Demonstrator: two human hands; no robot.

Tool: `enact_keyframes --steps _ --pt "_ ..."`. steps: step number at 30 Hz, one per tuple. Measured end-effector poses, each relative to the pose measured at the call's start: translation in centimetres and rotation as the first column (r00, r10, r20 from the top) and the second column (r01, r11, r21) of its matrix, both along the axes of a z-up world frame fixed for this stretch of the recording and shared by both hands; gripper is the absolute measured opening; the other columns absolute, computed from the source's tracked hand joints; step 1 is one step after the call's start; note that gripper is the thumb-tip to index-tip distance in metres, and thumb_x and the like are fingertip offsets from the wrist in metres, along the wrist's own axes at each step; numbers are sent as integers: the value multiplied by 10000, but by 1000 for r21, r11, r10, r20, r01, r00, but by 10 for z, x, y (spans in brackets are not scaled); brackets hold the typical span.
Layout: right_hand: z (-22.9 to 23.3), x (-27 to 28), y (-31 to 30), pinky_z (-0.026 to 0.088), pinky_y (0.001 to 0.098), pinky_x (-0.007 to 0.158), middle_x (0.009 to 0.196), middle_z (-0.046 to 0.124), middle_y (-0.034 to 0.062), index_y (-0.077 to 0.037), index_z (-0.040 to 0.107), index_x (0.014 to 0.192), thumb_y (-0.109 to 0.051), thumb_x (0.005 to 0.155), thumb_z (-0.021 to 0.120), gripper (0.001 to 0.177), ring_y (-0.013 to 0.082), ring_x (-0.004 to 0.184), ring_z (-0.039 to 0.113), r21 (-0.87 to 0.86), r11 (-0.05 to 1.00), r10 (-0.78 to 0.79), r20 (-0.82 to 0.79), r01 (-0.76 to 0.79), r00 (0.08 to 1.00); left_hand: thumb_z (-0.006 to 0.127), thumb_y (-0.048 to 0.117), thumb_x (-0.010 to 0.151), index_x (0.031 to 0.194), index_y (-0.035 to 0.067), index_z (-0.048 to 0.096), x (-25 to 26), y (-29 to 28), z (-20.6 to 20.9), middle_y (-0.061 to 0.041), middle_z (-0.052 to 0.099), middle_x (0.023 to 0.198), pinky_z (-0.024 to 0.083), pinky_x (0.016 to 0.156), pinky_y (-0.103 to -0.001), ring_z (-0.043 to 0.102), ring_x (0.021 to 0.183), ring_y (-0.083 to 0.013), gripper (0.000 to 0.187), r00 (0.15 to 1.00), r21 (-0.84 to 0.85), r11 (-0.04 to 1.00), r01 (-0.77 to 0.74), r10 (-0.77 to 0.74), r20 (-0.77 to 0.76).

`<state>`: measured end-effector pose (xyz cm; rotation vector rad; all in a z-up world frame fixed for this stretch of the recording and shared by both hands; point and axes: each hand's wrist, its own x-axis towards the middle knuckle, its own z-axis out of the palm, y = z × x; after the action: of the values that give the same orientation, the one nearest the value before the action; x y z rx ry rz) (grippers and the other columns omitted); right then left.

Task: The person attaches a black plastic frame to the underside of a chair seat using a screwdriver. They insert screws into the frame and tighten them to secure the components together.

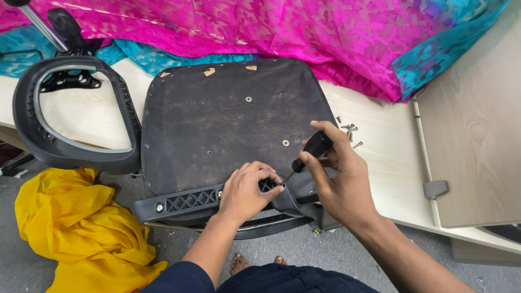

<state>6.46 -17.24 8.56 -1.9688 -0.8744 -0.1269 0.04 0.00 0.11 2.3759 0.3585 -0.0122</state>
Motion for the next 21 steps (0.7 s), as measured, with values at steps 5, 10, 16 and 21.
enact_keyframes --steps 5,10,16,21 --pt "-1 1 0 655 317 826 1068 738 114 -65 457 1423 -64 961 683 514 179 993 774 8 1000 -7 -29 7 1000 809 365 807 951 249 790 -1 0 1 126 685 1171 460 1067 -346 600 1175 -104 186 1000 -7 1000 -5 5 12" --pt "4 -2 3 645 337 854 1126 718 127 -64 466 1431 -78 963 668 510 185 1024 760 -1 1000 9 0 -9 1000 809 367 807 947 257 791 -1 0 0 131 688 1159 459 1071 -337 604 1165 -97 179 1000 -1 1000 -5 5 19" --pt "16 -4 1 554 380 995 1356 632 156 -40 497 1484 -17 1026 565 464 244 1251 648 26 988 151 100 -154 983 805 361 817 942 254 795 -1 0 0 128 691 1148 442 1087 -332 604 1161 -88 166 1000 23 1000 4 -5 29" --pt "17 -2 6 579 336 880 1205 641 97 -97 596 1358 -100 973 689 396 185 1029 710 -27 996 90 38 -89 995 800 364 824 966 262 799 -2 0 0 125 687 1155 441 1085 -335 608 1146 -92 175 999 29 999 17 -19 46"
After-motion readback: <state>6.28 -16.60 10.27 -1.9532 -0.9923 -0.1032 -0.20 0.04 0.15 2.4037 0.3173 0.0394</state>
